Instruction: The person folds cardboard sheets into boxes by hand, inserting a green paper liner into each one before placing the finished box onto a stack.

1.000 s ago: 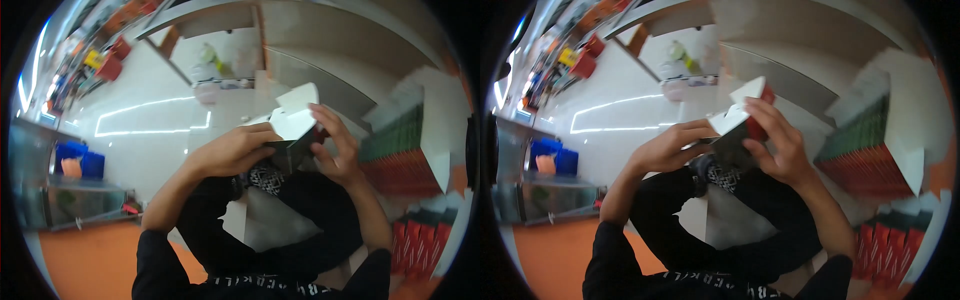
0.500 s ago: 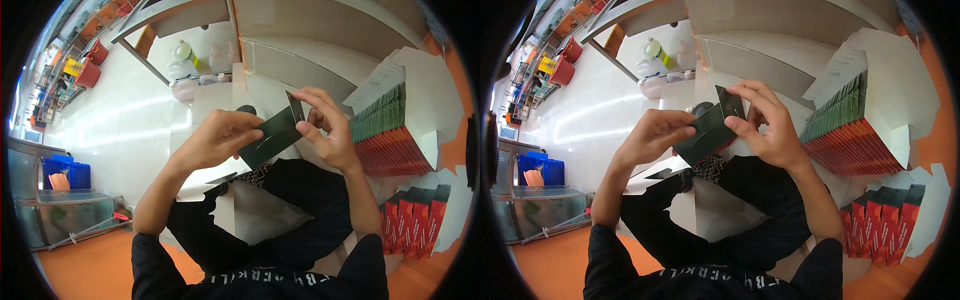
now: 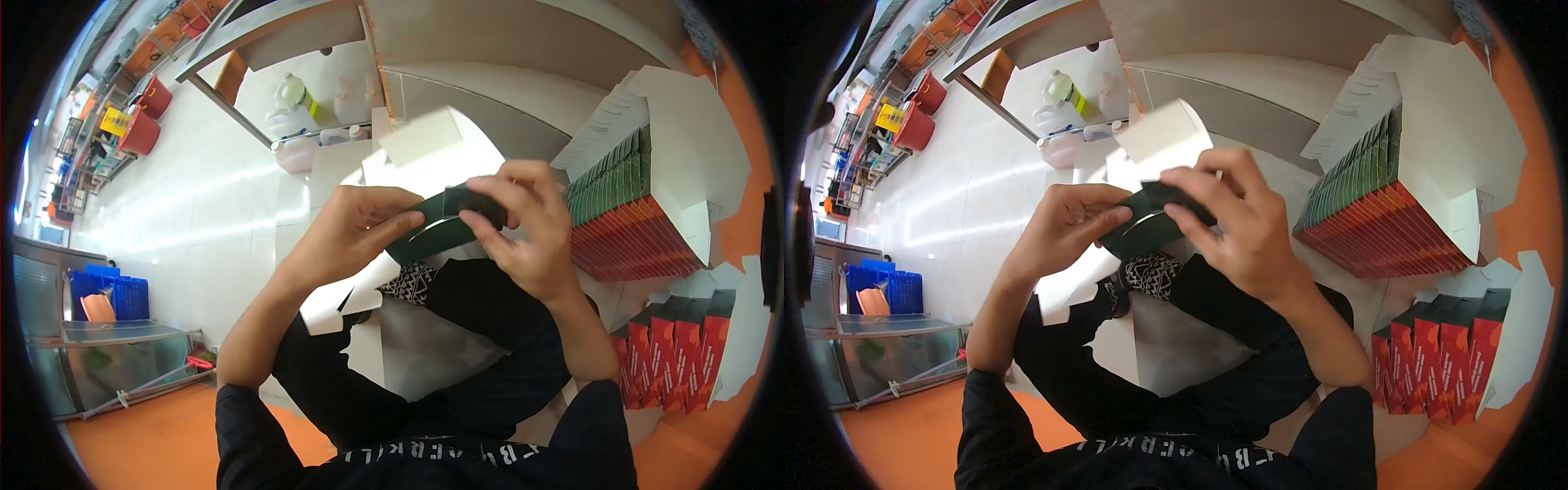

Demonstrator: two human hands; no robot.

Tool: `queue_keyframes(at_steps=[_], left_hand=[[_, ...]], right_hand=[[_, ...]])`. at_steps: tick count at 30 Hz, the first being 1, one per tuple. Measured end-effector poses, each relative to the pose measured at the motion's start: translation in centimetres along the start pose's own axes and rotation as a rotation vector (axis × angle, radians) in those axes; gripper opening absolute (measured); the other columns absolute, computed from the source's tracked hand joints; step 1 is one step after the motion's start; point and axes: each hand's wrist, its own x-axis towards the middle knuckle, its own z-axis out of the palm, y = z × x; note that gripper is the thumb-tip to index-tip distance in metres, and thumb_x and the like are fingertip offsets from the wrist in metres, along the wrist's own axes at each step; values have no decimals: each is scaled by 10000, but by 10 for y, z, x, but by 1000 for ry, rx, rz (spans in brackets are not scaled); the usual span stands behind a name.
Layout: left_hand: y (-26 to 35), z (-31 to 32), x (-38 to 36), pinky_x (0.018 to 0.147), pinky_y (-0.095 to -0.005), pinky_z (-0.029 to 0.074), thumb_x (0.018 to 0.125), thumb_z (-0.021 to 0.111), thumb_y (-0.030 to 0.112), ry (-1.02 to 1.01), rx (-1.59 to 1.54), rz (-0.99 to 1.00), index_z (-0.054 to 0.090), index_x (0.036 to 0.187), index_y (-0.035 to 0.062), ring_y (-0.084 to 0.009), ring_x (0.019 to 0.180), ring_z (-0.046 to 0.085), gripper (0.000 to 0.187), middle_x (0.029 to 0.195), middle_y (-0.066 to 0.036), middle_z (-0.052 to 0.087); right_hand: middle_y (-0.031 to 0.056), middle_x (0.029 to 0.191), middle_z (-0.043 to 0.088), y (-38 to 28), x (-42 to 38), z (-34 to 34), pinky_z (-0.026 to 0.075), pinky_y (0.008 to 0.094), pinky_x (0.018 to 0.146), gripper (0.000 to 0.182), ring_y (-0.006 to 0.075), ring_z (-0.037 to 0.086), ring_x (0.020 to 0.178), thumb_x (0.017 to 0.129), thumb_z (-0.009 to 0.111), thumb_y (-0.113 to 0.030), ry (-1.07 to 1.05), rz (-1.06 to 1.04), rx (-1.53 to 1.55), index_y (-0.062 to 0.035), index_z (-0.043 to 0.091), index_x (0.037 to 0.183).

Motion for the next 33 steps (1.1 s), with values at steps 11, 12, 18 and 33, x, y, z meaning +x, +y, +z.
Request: queue_keyframes(at_steps=[11, 12, 18, 33], left_hand=[[-4, 9, 3, 667, -310, 510, 868, 637, 23, 105, 351, 260, 653, 997, -40, -150, 727, 644, 145, 809, -98, 686], [-4, 8, 5, 664, -304, 508, 876, 629, 25, 148, 307, 264, 647, 1004, -37, -142, 732, 639, 144, 810, -90, 684], [7, -2, 20, 805, -324, 534, 923, 482, 45, 386, -552, 138, 485, 1200, -21, -183, 948, 631, 285, 1052, -104, 614], [2, 26, 15, 859, -347, 515, 945, 535, 138, 303, -556, 162, 523, 1177, 4, -166, 971, 613, 268, 1063, -84, 629]], right_hand=[[100, 1129, 536, 7, -2, -1, 466, 288, 601, 325, 165, 511, 657, 726, 772, -98, -171, 17, -35, -111, 677, 1036], [114, 1156, 536, 6, -1, 1, 478, 300, 634, 331, 178, 531, 692, 735, 772, -124, -129, -1, -101, -107, 673, 1050], [170, 1162, 545, -1, -18, 26, 463, 416, 858, 437, 317, 557, 1005, 742, 773, -176, 65, -228, -74, -62, 602, 1128], [128, 1124, 586, 5, -12, 19, 505, 400, 832, 366, 320, 560, 1029, 642, 810, -200, 43, -277, -251, -48, 704, 958]])
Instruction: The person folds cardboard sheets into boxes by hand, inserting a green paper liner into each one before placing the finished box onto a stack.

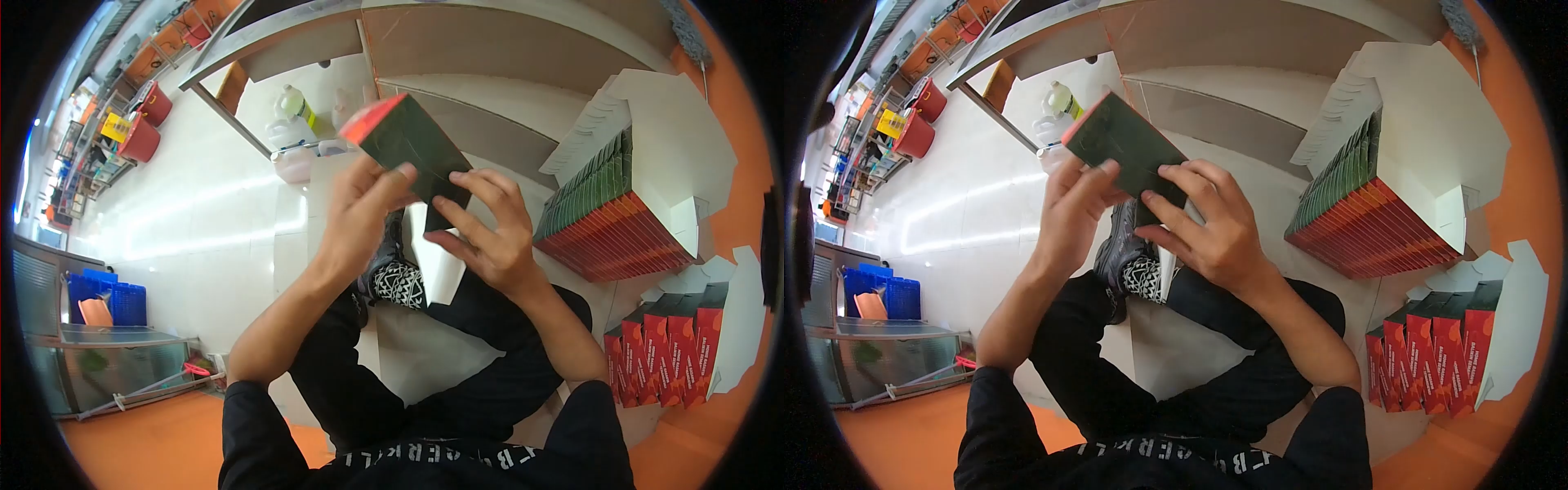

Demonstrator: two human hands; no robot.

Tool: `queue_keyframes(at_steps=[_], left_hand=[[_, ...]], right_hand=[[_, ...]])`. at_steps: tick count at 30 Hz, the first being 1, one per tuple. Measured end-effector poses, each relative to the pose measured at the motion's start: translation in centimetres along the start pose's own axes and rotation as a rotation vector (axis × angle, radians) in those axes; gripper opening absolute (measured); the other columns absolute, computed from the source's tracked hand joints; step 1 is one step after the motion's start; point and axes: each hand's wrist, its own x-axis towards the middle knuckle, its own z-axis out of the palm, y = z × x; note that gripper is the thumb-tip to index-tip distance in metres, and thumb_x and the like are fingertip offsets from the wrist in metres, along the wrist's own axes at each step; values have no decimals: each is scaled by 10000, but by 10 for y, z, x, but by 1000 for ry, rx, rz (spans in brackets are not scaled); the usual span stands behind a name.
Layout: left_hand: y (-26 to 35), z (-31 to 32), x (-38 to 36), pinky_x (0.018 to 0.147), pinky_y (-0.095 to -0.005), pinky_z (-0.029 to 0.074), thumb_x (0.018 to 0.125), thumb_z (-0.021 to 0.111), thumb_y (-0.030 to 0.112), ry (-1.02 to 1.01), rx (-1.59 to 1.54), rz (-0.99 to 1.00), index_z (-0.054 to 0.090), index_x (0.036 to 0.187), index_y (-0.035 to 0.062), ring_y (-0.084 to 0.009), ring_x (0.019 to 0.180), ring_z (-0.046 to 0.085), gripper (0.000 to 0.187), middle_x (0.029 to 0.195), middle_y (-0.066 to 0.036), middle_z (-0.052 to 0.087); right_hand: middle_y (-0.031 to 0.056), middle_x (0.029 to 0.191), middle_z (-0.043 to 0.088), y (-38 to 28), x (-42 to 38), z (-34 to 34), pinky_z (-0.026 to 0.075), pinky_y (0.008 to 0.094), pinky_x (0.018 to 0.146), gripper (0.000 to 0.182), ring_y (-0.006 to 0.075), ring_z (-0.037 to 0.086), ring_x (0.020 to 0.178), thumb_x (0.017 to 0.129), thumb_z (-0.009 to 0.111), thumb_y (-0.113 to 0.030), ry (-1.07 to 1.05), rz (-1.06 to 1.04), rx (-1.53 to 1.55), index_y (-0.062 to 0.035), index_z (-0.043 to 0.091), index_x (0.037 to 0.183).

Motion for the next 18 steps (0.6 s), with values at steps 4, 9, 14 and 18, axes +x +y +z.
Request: queue_keyframes(at_steps=[4, 9, 14, 18], left_hand=[[-6, -7, -1, 884, -338, 510, 928, 549, 96, -59, 67, -16, 560, 1164, -8, -163, 976, 607, 258, 1086, -90, 628], [-1, -9, -1, 911, -334, 493, 935, 543, 77, -82, 20, -29, 554, 1174, -6, -157, 1005, 590, 254, 1092, -79, 625], [-1, 3, -4, 920, -324, 487, 930, 557, 63, -120, 18, -61, 551, 1182, -3, -150, 1018, 584, 261, 1129, -77, 611], [-3, 8, -6, 892, -325, 503, 934, 551, 56, -136, 1, -99, 547, 1187, -12, -152, 1039, 584, 262, 1135, -77, 603]], right_hand=[[124, 1110, 588, 4, 1, -5, 505, 391, 832, 346, 320, 553, 1052, 660, 801, -175, -99, 3, 104, -46, 702, 965], [99, 1086, 592, 1, -1, -4, 503, 390, 826, 336, 306, 553, 1043, 659, 795, -158, -129, -22, 92, -51, 703, 965], [100, 1075, 588, 5, 1, -8, 500, 390, 817, 327, 292, 554, 1019, 659, 793, -139, -38, -6, 22, -52, 703, 962], [119, 1089, 584, 6, -2, -11, 490, 396, 847, 330, 309, 551, 1040, 660, 801, -154, 8, 0, -25, -44, 692, 952]])
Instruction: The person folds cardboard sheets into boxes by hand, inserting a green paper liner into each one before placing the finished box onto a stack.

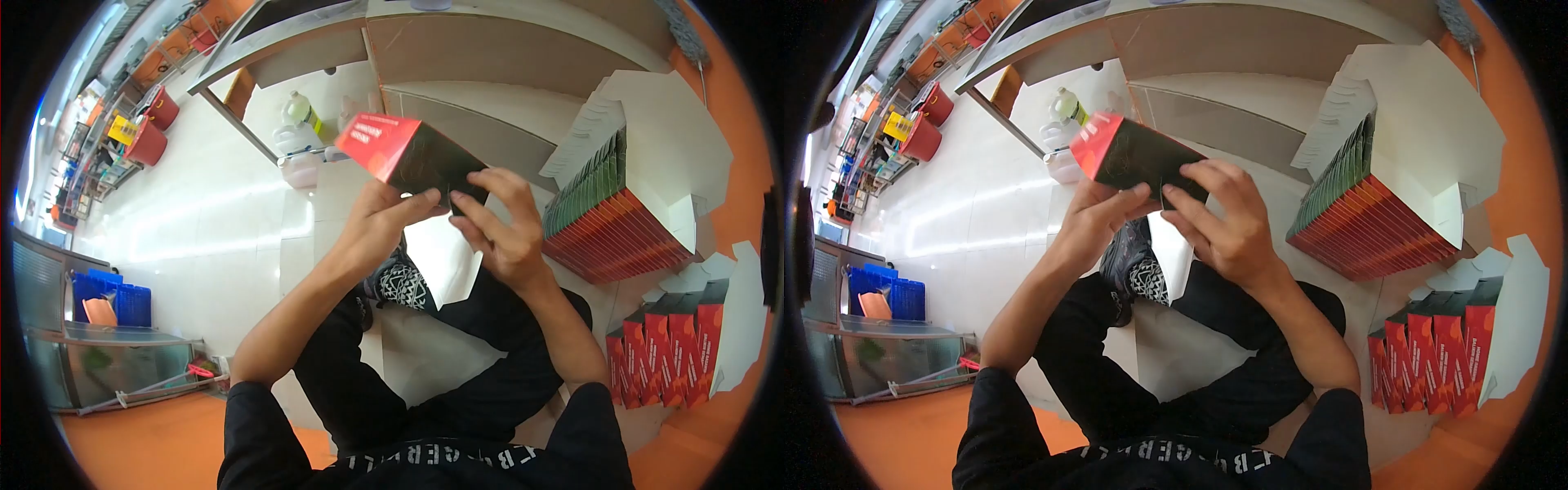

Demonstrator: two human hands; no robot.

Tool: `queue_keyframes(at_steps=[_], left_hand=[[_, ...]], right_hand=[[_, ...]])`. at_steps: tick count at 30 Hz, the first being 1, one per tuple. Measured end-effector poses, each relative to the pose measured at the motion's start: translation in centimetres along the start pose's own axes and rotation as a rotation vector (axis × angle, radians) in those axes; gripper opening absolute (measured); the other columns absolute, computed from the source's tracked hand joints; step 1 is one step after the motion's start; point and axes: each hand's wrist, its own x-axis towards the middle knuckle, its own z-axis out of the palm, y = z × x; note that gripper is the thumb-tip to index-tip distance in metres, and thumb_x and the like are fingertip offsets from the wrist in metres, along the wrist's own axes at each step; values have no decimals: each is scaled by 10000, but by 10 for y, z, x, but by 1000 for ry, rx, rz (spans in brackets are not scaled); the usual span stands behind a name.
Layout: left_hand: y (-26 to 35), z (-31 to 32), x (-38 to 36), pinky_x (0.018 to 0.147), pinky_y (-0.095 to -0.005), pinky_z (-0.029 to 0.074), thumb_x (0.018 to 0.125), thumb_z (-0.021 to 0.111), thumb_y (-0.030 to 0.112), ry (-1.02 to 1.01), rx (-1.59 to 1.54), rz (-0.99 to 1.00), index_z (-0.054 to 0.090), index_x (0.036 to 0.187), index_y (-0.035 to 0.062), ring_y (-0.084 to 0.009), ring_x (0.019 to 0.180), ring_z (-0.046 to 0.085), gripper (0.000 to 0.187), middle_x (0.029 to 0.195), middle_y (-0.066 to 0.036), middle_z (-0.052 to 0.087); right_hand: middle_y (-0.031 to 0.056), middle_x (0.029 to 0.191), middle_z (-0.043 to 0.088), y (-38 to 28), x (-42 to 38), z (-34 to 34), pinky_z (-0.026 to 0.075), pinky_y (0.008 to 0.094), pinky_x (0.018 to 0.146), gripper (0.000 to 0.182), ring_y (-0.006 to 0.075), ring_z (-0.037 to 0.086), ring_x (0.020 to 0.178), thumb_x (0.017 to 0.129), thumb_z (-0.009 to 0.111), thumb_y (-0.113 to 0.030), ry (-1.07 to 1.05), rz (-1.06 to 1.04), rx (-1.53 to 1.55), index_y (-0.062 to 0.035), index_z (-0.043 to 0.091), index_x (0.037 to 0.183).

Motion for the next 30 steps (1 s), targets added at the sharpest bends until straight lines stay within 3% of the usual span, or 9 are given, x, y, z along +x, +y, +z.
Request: queue_keyframes(at_steps=[6, 8, 11, 15, 16, 18, 23, 26, 30], left_hand=[[-9, -5, 2, 865, -338, 513, 937, 563, 78, -184, 88, -7, 547, 1208, -15, -181, 1040, 603, 288, 1146, -101, 602], [-5, -3, -2, 885, -353, 502, 912, 603, 72, -177, 187, -48, 568, 1201, -3, -244, 1062, 613, 301, 1165, -146, 603], [5, -11, -4, 935, -388, 472, 848, 628, 2, -58, 980, 580, 599, 1165, 19, -319, 1140, 574, 319, 1173, -176, 601], [30, -49, 6, 1022, -474, 391, 643, 546, -134, 129, 1247, 970, 607, 934, 43, -366, 1259, 473, 346, 1260, -161, 557], [28, -56, 6, 1054, -511, 356, 596, 543, -124, 34, 1313, 949, 575, 885, 53, -354, 1292, 440, 340, 1314, -140, 521], [30, -50, -6, 1076, -528, 329, 590, 567, -104, -139, 1437, 818, 579, 897, 64, -351, 1311, 414, 350, 1329, -129, 509], [37, -39, -35, 1118, -538, 282, 545, 555, -97, -357, 1482, 595, 609, 878, 79, -344, 1333, 395, 380, 1318, -106, 532], [27, -54, -38, 1078, -516, 334, 651, 647, -81, -379, 1420, 532, 632, 856, 77, -251, 1149, 562, 259, 1091, -66, 655], [14, -76, -35, 974, -445, 388, 769, 699, 22, -219, 1155, 486, 643, 892, 67, -215, 897, 625, 144, 871, -48, 669]], right_hand=[[165, 1138, 598, 7, 3, 2, 495, 416, 859, 650, 369, 578, 1046, 655, 837, -197, 143, 157, 57, -56, 537, 1214], [172, 1127, 612, 15, 2, -4, 502, 394, 843, 610, 340, 609, 999, 673, 830, -194, 107, 288, 167, -41, 553, 1194], [152, 1049, 648, 29, 2, -21, 500, 316, 825, 487, 218, 641, 926, 733, 780, -167, 82, 534, 308, 11, 590, 1144], [102, 984, 648, 58, -5, -30, 493, 280, 797, 373, 142, 606, 887, 860, 650, -203, 83, 883, 827, 17, 597, 1157], [99, 978, 649, 57, -6, -30, 480, 262, 794, 375, 133, 598, 893, 903, 581, -269, 97, 1048, 871, 13, 607, 1148], [57, 907, 638, 41, -8, -30, 455, 255, 732, 389, 125, 576, 813, 922, 526, -362, 97, 765, 502, -11, 635, 1049], [18, 820, 611, 73, -13, -14, 451, 246, 655, 343, 98, 560, 746, 940, 514, -380, 56, 1443, 1300, -64, 640, 981], [36, 887, 628, 87, -20, 6, 493, 248, 716, 409, 105, 597, 813, 956, 513, -418, -5, 1312, 1616, -42, 619, 1077], [77, 944, 641, 65, -19, 7, 515, 301, 676, 396, 156, 615, 797, 977, 500, -376, 75, 1226, 752, -18, 609, 1106]])
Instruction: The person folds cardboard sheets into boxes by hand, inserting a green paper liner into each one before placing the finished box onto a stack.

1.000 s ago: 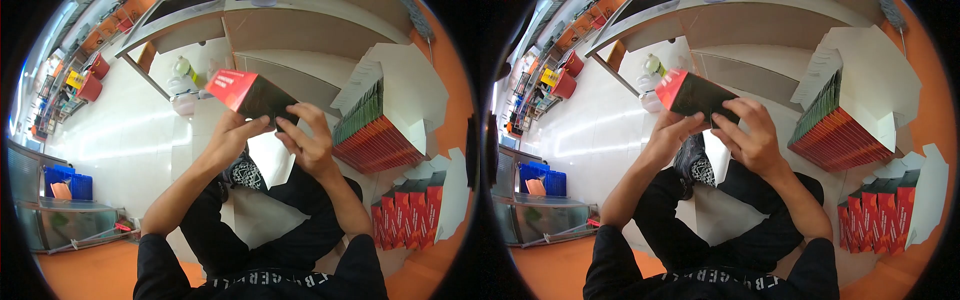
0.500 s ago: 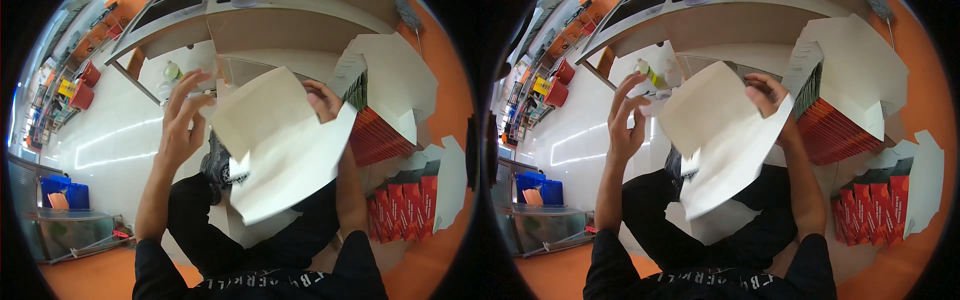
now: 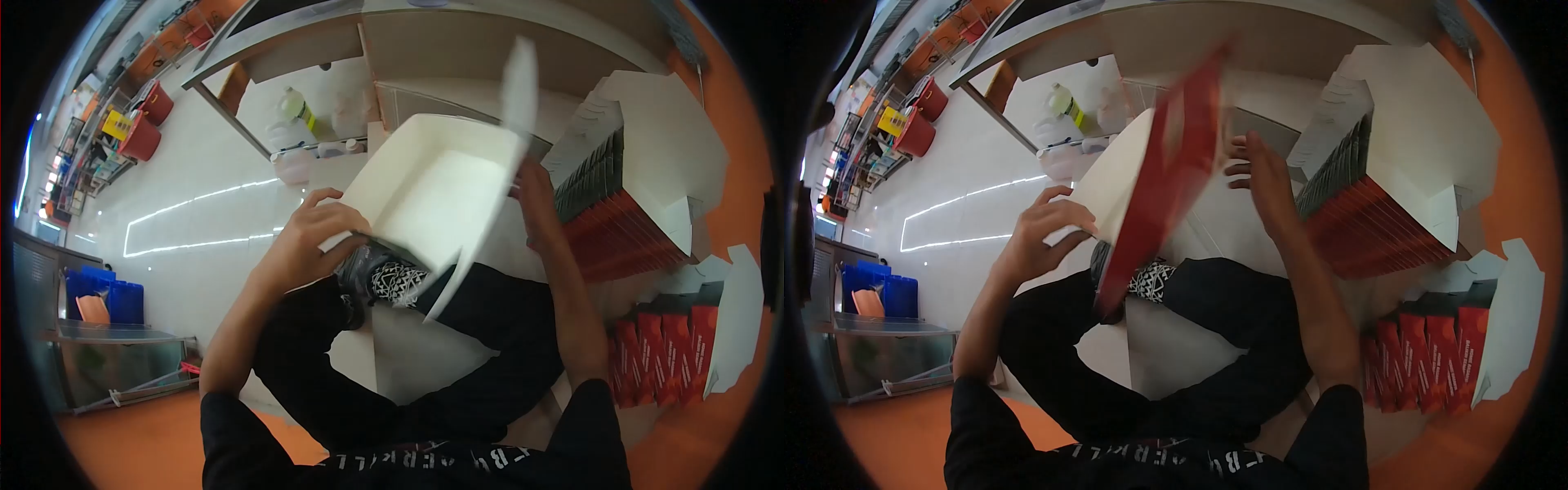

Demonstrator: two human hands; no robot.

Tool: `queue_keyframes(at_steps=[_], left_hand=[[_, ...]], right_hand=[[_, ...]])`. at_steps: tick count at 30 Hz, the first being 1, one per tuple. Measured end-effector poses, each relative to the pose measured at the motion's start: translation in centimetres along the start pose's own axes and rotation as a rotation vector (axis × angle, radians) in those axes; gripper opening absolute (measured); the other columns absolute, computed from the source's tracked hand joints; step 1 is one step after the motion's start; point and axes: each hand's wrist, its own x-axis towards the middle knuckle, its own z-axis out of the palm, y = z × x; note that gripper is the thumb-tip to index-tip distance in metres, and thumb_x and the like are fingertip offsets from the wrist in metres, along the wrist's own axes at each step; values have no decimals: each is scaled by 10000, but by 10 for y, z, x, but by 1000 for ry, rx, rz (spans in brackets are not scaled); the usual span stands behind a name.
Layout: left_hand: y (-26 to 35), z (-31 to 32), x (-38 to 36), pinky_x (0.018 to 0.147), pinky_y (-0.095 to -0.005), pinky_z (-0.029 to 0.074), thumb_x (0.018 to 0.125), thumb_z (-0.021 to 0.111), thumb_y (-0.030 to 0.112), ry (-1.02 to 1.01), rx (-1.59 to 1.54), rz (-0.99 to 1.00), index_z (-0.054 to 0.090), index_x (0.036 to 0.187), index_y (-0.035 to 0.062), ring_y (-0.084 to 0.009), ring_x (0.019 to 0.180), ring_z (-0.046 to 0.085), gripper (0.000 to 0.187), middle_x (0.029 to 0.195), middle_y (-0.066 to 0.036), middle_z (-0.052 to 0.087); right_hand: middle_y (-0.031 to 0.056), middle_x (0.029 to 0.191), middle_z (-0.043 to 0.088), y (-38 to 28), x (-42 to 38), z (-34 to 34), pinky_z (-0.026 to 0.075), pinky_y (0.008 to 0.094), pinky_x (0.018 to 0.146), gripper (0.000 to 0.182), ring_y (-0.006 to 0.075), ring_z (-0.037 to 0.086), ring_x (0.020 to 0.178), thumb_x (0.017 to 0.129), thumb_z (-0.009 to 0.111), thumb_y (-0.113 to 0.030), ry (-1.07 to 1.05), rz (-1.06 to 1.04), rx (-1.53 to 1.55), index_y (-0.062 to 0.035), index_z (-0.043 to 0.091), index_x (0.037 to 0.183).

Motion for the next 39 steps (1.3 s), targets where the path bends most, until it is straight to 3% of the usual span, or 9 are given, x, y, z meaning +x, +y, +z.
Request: queue_keyframes(at_steps=[2, 8, 16, 20, 25, 29, 31, 33, 39], left_hand=[[-12, 2, -2, 932, -416, 382, 804, 683, 39, 29, -3, -34, 642, 919, 63, -216, 868, 617, 125, 867, -56, 667], [4, 9, 3, 908, -391, 324, 853, 639, 57, -96, -14, -45, 606, 987, 42, -235, 768, 553, 139, 813, -79, 625], [27, 11, 11, 850, -387, 416, 876, 617, 70, -45, -72, -191, 584, 1022, 27, -289, 810, 594, 156, 831, -118, 665], [41, 18, 21, 702, -370, 485, 898, 598, 76, -90, -265, -315, 499, 1130, 30, -323, 857, 650, 257, 867, -153, 665], [34, 26, 22, 766, -425, 438, 874, 639, 130, -28, -132, -184, 471, 1129, 51, -362, 844, 570, 315, 872, -123, 671], [35, 31, 27, 719, -425, 447, 848, 667, 123, 91, -31, -80, 496, 1071, 45, -355, 810, 583, 292, 867, -124, 662], [42, 36, 30, 699, -418, 450, 835, 680, 134, 79, -15, -81, 512, 1057, 43, -346, 801, 585, 293, 860, -133, 655], [47, 38, 35, 687, -412, 454, 826, 689, 146, 45, 27, -58, 526, 1052, 40, -341, 792, 588, 298, 853, -140, 650], [55, 42, 32, 720, -379, 492, 818, 706, 107, -74, -161, -237, 574, 1155, 45, -293, 801, 591, 367, 943, -150, 663]], right_hand=[[98, 896, 630, 5, -6, 8, 496, 299, 646, 285, 172, 605, 752, 932, 595, -258, 75, -377, -455, -15, 613, 1081], [106, 833, 545, -20, -58, 51, 463, 298, 602, 396, 223, 556, 714, 829, 710, -203, -168, -1135, -561, -18, 604, 1163], [95, 842, 503, -23, -64, 46, 465, 306, 569, 330, 195, 529, 626, 783, 749, -141, -163, -799, -517, -20, 606, 1055], [95, 846, 535, -18, -67, 48, 489, 330, 585, 324, 223, 582, 673, 764, 765, -131, -68, -910, -600, -29, 626, 1038], [94, 842, 551, -18, -65, 42, 501, 337, 595, 341, 239, 601, 682, 735, 781, -149, -317, -891, -558, -30, 650, 1027], [135, 1035, 526, -30, -71, 39, 514, 347, 667, 507, 260, 598, 814, 749, 773, -279, -309, -866, -743, -20, 604, 1151], [196, 1269, 413, -29, -79, 44, 443, 437, 903, 894, 365, 493, 1063, 656, 792, -498, -346, -803, -841, -37, 436, 1334], [203, 1315, 390, -16, -80, 50, 411, 470, 949, 955, 387, 463, 1114, 626, 820, -480, -346, -794, -807, -39, 395, 1358], [192, 1231, 495, 0, -82, 35, 419, 449, 959, 657, 401, 479, 1130, 678, 806, -384, -265, -733, -589, -41, 507, 1152]])
